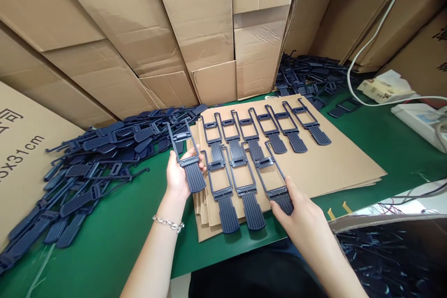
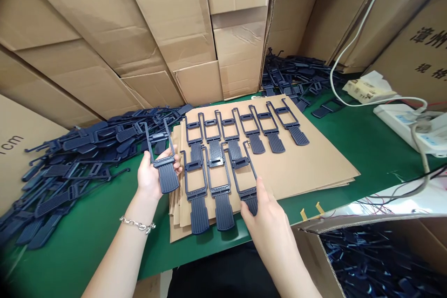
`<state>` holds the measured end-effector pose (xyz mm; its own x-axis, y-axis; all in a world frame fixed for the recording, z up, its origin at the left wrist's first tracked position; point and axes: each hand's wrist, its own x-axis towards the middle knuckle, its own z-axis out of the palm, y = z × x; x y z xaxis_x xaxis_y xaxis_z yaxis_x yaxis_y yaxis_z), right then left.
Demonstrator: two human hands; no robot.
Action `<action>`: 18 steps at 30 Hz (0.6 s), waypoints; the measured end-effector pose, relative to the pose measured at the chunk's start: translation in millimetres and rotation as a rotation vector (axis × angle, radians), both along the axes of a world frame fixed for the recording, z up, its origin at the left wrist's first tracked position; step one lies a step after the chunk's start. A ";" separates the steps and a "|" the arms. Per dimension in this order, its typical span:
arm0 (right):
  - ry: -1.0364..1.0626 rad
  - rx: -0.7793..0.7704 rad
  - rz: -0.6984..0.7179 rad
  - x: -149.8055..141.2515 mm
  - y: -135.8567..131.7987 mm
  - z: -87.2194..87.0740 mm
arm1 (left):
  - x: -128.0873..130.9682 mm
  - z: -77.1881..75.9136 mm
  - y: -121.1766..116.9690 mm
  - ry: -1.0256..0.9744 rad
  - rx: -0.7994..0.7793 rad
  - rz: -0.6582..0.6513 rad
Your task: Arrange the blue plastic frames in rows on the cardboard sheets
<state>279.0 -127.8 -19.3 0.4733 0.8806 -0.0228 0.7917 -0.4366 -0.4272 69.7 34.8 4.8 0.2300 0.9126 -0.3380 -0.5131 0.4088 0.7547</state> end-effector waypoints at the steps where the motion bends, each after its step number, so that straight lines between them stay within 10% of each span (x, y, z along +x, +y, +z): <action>1: -0.009 0.004 0.001 -1.0 1.1 -1.1 | 0.1 0.1 -0.1 0.003 -0.001 0.000; 18: -0.038 -0.380 0.056 -10.5 16.2 25.8 | 3.2 0.7 -1.3 0.019 -0.025 -0.015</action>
